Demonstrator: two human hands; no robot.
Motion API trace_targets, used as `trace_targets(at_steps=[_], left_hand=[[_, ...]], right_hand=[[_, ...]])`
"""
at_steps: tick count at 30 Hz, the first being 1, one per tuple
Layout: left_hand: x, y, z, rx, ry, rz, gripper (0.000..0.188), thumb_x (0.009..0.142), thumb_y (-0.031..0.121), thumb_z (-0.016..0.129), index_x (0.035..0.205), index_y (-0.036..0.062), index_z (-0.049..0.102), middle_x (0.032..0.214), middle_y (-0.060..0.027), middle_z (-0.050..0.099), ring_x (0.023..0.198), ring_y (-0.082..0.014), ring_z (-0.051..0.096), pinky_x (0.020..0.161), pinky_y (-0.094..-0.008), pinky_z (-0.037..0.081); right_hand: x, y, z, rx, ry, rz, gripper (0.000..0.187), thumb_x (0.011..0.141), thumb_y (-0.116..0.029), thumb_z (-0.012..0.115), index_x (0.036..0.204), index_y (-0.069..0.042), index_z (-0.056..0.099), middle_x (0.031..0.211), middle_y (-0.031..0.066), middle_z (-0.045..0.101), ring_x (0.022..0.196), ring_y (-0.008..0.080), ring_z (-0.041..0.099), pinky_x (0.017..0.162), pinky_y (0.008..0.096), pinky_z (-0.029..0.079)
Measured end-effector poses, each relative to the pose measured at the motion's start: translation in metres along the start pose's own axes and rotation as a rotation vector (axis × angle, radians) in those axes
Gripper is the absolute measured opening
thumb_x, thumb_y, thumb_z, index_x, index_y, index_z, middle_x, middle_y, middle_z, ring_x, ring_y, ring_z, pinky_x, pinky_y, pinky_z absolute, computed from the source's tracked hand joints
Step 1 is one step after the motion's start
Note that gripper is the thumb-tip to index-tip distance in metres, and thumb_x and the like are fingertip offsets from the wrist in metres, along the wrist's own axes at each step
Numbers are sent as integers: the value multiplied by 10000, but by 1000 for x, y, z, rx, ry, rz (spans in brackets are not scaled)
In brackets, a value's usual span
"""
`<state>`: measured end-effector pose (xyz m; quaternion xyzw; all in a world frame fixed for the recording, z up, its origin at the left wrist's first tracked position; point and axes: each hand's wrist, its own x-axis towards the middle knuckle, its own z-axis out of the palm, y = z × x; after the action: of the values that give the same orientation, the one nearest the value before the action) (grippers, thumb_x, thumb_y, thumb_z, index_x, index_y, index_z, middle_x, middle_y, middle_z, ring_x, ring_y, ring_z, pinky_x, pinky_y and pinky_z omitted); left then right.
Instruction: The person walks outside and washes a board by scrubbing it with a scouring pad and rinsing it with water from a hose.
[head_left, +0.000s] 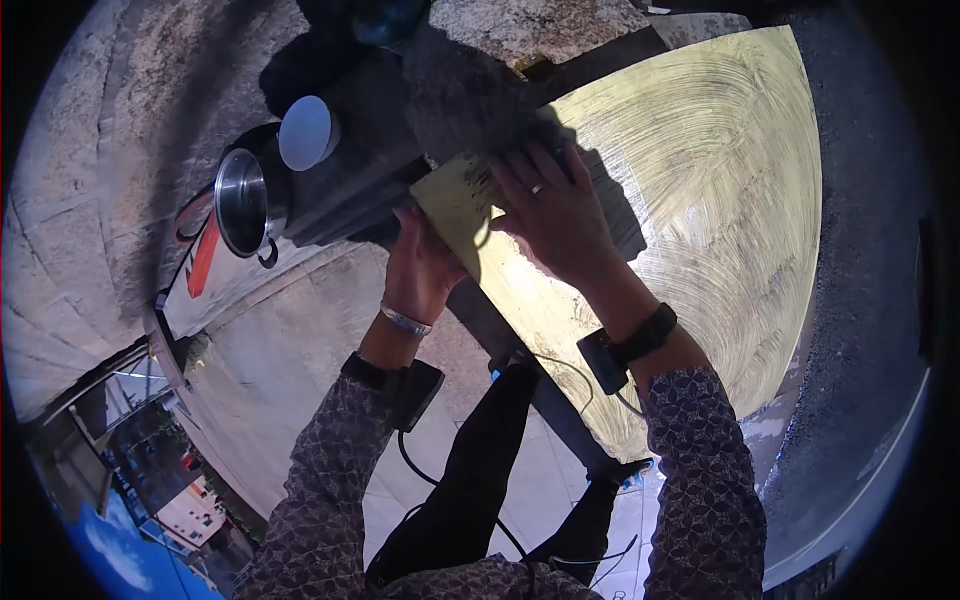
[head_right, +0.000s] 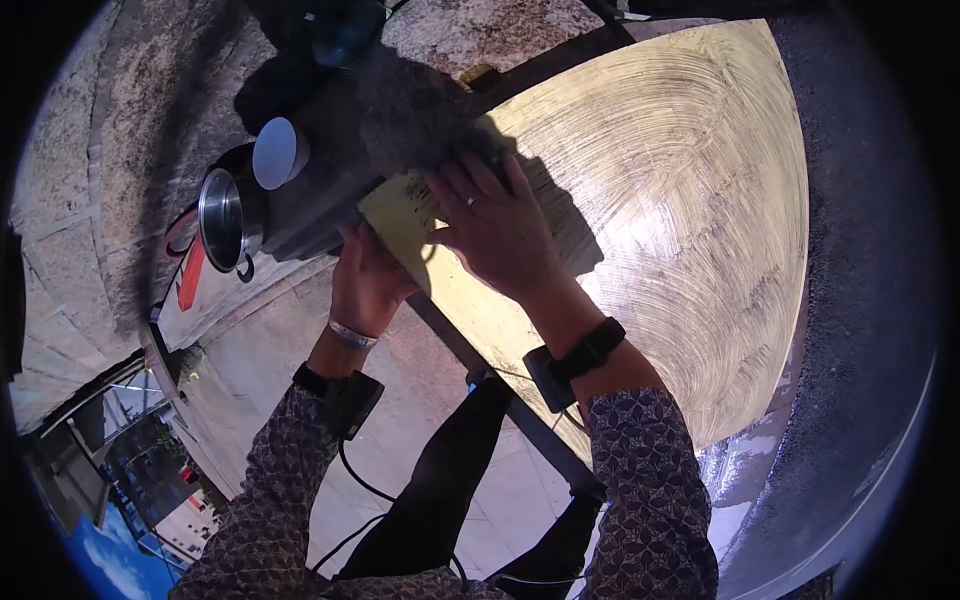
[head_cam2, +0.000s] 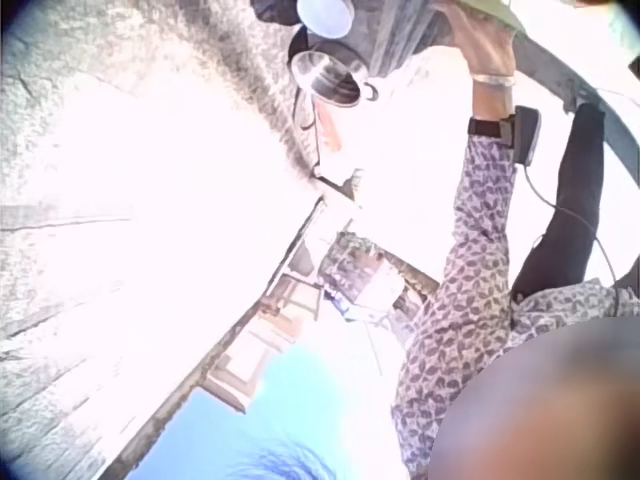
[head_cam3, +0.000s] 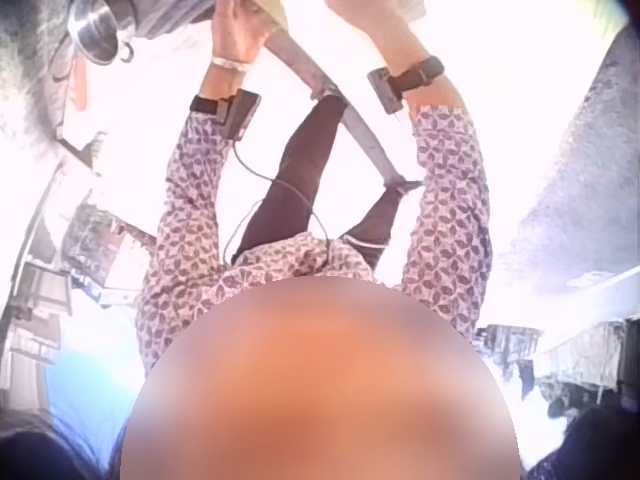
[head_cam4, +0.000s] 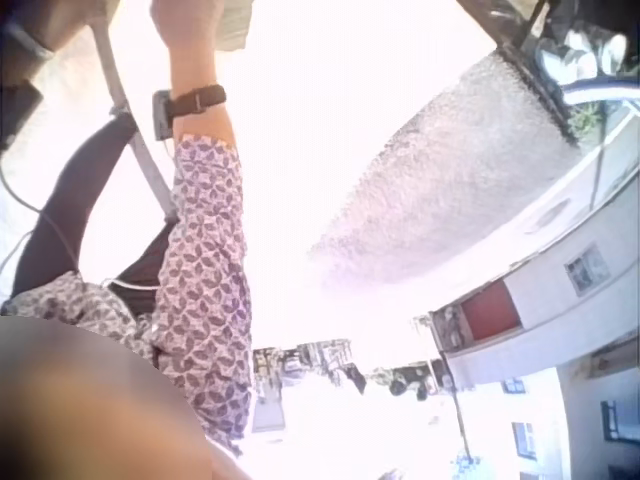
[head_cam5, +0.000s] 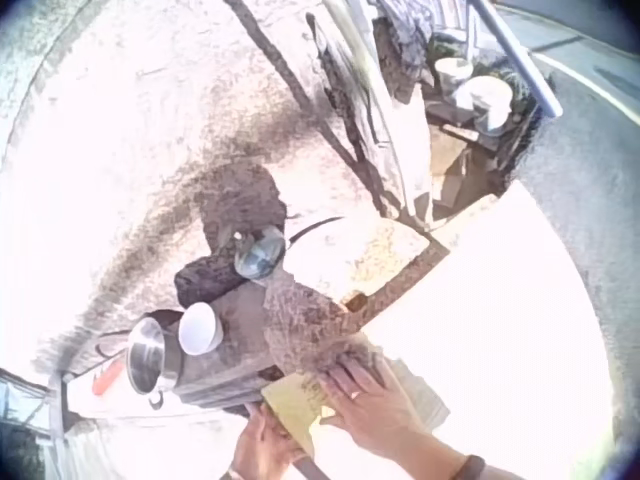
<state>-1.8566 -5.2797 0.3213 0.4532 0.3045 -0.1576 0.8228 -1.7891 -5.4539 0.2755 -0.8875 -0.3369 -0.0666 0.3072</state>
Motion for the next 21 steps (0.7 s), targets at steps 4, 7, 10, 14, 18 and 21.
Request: trace_targets(at_steps=[4, 7, 10, 14, 18, 21], left_hand=[[1, -7, 12, 4, -32, 9, 673, 851, 618, 262, 1308, 126, 303, 1267, -116, 427, 1136, -269, 451, 879, -453, 429], [0, 0, 0, -24, -60, 14, 729, 836, 641, 261, 1311, 89, 297, 1273, -131, 417, 1154, -270, 432, 898, -460, 410], [2, 2, -8, -92, -22, 29, 784, 818, 669, 251, 1307, 58, 303, 1271, -144, 419, 1165, -267, 421, 917, -459, 391], [2, 12, -20, -113, -2, -19, 838, 791, 709, 220, 1308, 56, 310, 1275, -141, 424, 1152, -264, 436, 908, -449, 391], [0, 14, 6, -13, -61, -5, 826, 792, 712, 185, 1313, 84, 313, 1273, -131, 431, 1123, -260, 463, 889, -456, 398], [3, 11, -1, -46, -101, -23, 812, 795, 707, 191, 1305, 90, 330, 1272, -125, 433, 1118, -255, 465, 898, -456, 389]], right_hand=[[2, 145, -60, -302, 260, 403, 604, 887, -490, 319, 1293, -44, 352, 1271, 125, 412, 1238, 310, 305, 1001, 486, 200], [14, 97, -34, -348, 254, 404, 612, 888, -484, 325, 1278, -14, 361, 1283, 131, 404, 1234, 326, 305, 996, 494, 186], [-1, -50, 28, 82, -80, 145, 567, 839, -418, 447, 1287, -76, 384, 1306, 107, 396, 1274, 273, 261, 1024, 516, 137], [-2, -52, 23, 27, -88, 70, 539, 824, -439, 460, 1248, -108, 432, 1278, 62, 436, 1247, 214, 318, 1040, 477, 164], [-14, 99, -37, -267, 204, 406, 600, 900, -499, 259, 1299, -63, 363, 1308, 145, 390, 1272, 297, 269, 1021, 497, 155], [-2, 82, -30, -322, 204, 456, 597, 899, -492, 272, 1292, -53, 370, 1303, 157, 393, 1263, 315, 278, 1013, 514, 157]])
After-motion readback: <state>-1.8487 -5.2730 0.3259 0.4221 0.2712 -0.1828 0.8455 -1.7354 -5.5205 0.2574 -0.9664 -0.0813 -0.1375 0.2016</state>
